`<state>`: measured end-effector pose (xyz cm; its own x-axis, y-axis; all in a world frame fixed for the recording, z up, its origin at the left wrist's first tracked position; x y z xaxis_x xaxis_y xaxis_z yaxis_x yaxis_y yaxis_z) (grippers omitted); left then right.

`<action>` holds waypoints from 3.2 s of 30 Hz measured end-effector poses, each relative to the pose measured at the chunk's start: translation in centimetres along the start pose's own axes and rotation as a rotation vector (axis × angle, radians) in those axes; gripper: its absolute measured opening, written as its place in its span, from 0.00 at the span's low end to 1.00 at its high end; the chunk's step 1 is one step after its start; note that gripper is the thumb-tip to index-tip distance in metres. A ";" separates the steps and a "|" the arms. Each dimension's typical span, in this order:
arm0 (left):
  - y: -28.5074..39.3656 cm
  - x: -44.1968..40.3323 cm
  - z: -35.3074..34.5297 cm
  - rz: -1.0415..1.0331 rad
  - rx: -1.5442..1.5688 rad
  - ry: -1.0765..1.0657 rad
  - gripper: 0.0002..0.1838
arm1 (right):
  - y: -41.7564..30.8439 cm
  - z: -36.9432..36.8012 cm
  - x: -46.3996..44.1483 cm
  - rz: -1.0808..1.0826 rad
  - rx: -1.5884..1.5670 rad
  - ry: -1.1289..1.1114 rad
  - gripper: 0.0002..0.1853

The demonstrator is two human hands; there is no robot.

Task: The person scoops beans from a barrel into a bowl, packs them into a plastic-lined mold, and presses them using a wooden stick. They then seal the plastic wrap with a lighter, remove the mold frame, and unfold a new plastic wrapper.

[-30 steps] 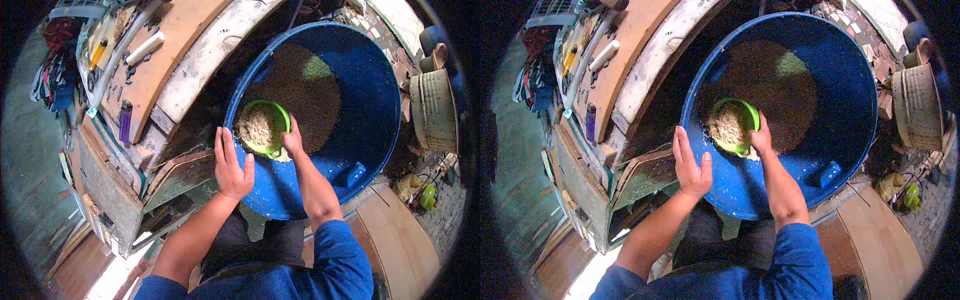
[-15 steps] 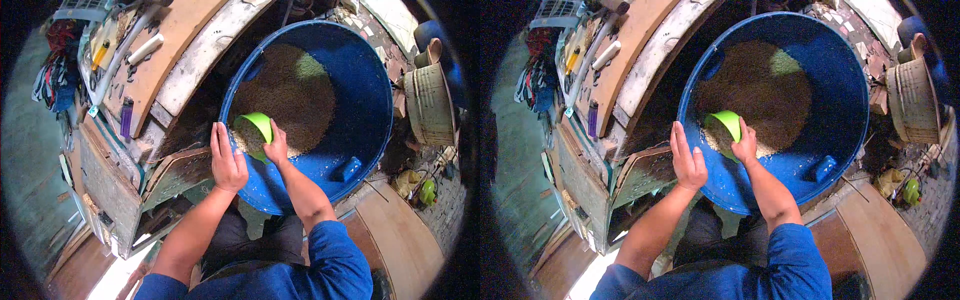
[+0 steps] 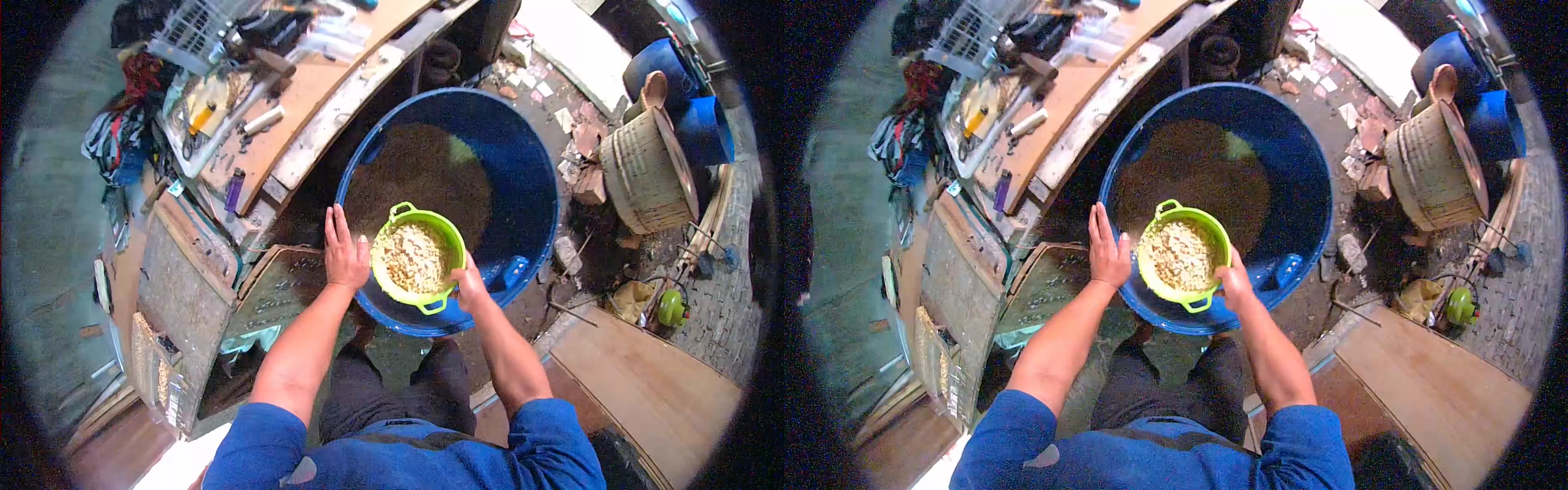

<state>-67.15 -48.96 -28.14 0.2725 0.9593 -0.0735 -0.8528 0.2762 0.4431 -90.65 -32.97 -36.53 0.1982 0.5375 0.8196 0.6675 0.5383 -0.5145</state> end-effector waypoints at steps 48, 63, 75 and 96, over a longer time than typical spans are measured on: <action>-9.6 61.8 33.8 0.881 1.800 0.585 0.34 | 23.3 -28.1 47.4 0.228 0.619 -1.456 0.80; -15.2 64.5 39.5 0.733 1.817 0.849 0.30 | 31.6 -41.1 47.4 0.130 0.478 -1.727 0.80; -22.4 55.9 44.6 0.962 1.456 0.776 0.36 | 31.2 -51.5 42.9 0.284 0.424 -1.567 0.69; -35.7 57.8 46.4 0.820 1.564 0.700 0.33 | 37.8 -56.9 45.2 0.350 0.446 -1.228 0.60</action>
<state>-0.29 -6.04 -6.76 -0.4803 0.7674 0.4248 0.5607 -0.1038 0.8215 -15.65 -25.28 -4.60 -0.6120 0.7909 -0.0021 0.3798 0.2916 -0.8779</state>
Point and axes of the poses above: each hand's wrist, its own x-axis away from the middle knuckle, its own z-axis out of the back of the hand, y = z × x, the point moved 6 cm from there along -x, towards the middle knuckle, and after that the axes turned 11 degrees about -x, right-handed, at the moved point
